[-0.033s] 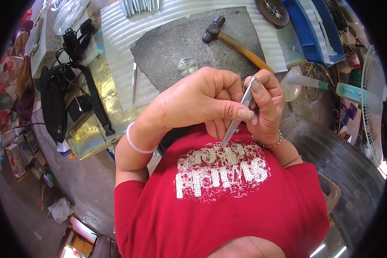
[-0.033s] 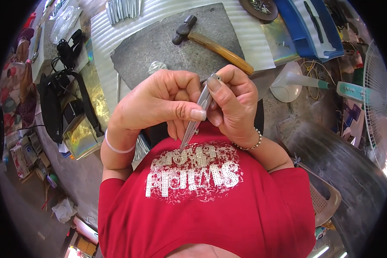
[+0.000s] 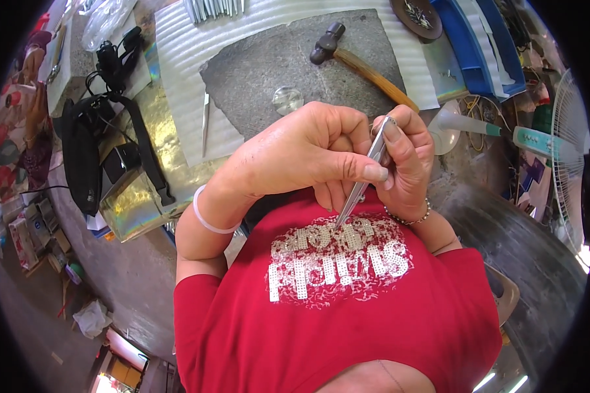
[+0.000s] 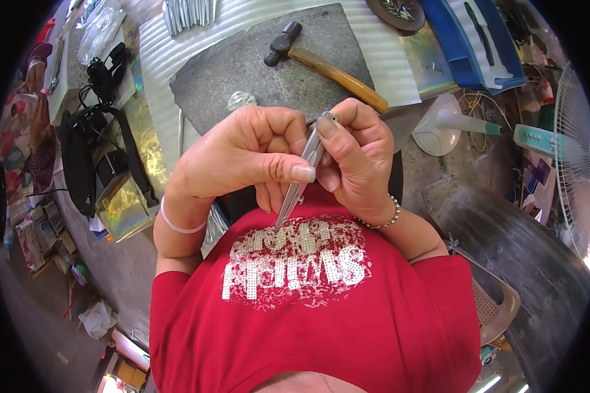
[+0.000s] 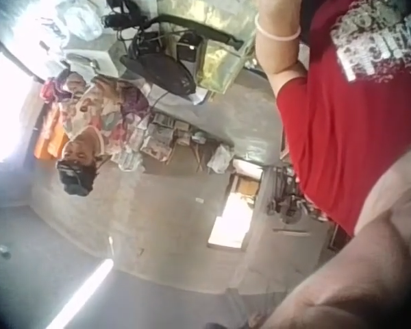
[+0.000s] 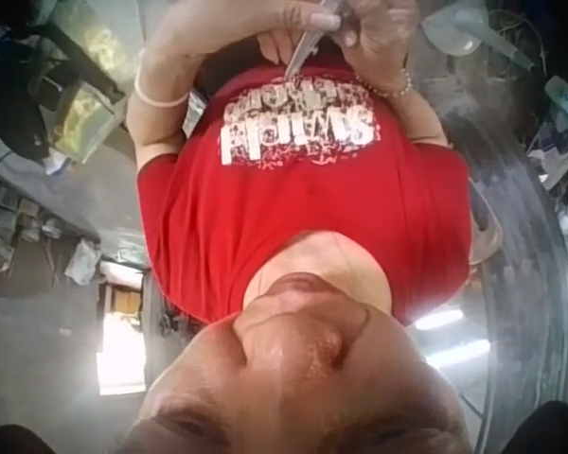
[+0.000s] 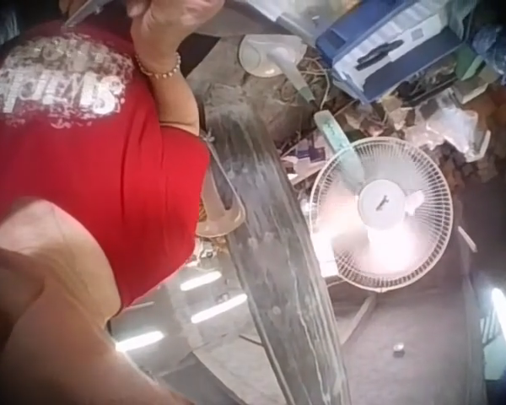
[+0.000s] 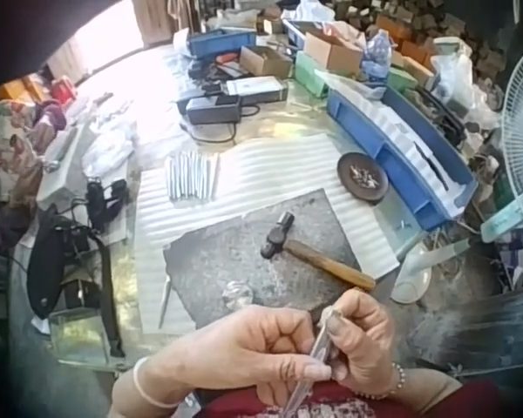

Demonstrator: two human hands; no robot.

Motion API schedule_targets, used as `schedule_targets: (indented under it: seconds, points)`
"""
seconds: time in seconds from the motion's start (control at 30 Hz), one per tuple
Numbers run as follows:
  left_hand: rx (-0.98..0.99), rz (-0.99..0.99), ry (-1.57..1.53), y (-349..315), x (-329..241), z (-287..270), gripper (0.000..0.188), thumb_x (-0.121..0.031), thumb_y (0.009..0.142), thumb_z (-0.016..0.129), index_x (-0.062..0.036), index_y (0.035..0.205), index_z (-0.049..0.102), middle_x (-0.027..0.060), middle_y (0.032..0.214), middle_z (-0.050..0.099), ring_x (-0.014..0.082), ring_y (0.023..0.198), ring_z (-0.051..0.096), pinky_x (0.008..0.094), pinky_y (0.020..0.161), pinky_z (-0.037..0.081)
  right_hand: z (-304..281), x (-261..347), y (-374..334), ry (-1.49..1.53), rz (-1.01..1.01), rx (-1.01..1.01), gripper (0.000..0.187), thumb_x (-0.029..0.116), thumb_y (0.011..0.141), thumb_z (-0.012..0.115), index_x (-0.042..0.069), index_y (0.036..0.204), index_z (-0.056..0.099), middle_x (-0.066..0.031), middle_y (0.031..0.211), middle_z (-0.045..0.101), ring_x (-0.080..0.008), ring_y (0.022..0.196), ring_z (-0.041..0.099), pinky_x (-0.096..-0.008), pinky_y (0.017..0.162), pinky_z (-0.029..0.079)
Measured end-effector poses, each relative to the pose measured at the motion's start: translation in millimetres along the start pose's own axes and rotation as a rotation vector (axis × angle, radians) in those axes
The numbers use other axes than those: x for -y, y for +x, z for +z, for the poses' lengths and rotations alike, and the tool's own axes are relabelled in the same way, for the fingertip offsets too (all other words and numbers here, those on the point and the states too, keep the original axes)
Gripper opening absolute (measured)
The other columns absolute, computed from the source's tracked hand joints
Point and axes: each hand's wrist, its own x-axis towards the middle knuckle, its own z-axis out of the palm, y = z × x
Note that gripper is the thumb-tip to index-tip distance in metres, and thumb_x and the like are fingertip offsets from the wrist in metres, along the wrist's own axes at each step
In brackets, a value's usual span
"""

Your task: Using a hammer and a punch to assemble small metal components on a stone block.

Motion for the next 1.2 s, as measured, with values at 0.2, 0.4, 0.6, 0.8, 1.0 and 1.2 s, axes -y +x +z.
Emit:
schedule_targets:
  seconds: [0.2, 0.4, 0.6, 0.8, 1.0, 1.2]
  points:
    - [0.008, 0.046, -0.055, -5, 8, 1, 0.027, -0.023, 0.089, 0.062, -0.0004, 0.078, 0.052, 0.0079, 0.059, 0.06, 0.0141, 0.05, 0.062, 0.0206, 0.043, 0.05, 1, 0, -2, 0.112, 0.157, -0.024, 0.013, 0.012, 0.091, 0.056, 0.006, 0.08, 0.051, -0.001, 0.061, 0.051, -0.0024, 0.039, 0.037, -0.0176, 0.032, 0.029]
    - [-0.015, 0.08, -0.153, -5, 18, 6, 0.026, -0.024, 0.091, 0.059, -0.0006, 0.081, 0.053, 0.0083, 0.062, 0.062, 0.0133, 0.05, 0.062, 0.0199, 0.042, 0.05, 1, -2, -5, 0.144, 0.186, -0.033, 0.015, 0.013, 0.091, 0.056, 0.006, 0.079, 0.051, 0.0, 0.06, 0.05, -0.0026, 0.039, 0.037, -0.0171, 0.033, 0.029]
    - [0.062, 0.12, -0.165, -4, 21, 2, 0.025, -0.023, 0.089, 0.062, -0.0008, 0.081, 0.053, 0.0088, 0.061, 0.062, 0.0136, 0.048, 0.062, 0.0195, 0.041, 0.049, 5, 0, -8, 0.125, 0.124, -0.012, 0.014, 0.014, 0.09, 0.057, 0.007, 0.081, 0.051, 0.0, 0.06, 0.049, -0.0025, 0.039, 0.036, -0.017, 0.033, 0.028]
    - [0.071, 0.117, -0.122, -2, 17, -1, 0.025, -0.023, 0.088, 0.063, -0.0008, 0.081, 0.053, 0.0087, 0.059, 0.061, 0.0143, 0.047, 0.062, 0.02, 0.039, 0.048, 5, -4, -7, 0.119, 0.065, -0.016, 0.013, 0.015, 0.09, 0.057, 0.006, 0.083, 0.051, -0.0005, 0.061, 0.05, -0.0027, 0.04, 0.036, -0.0172, 0.033, 0.028]
    - [0.051, 0.107, -0.102, -1, 15, -5, 0.026, -0.024, 0.088, 0.063, -0.0008, 0.08, 0.054, 0.0081, 0.059, 0.061, 0.0142, 0.047, 0.062, 0.02, 0.039, 0.048, 5, -6, -4, 0.092, 0.059, -0.028, 0.014, 0.015, 0.09, 0.058, 0.006, 0.083, 0.051, -0.0005, 0.061, 0.051, -0.0026, 0.04, 0.038, -0.0173, 0.033, 0.029]
    - [0.043, 0.101, -0.114, 3, 18, -9, 0.027, -0.026, 0.089, 0.062, -0.0003, 0.082, 0.055, 0.0076, 0.059, 0.061, 0.0137, 0.047, 0.062, 0.0198, 0.04, 0.049, 4, -7, 1, 0.096, 0.081, -0.044, 0.014, 0.015, 0.09, 0.058, 0.006, 0.081, 0.051, 0.0001, 0.06, 0.05, -0.0025, 0.039, 0.038, -0.0174, 0.033, 0.028]
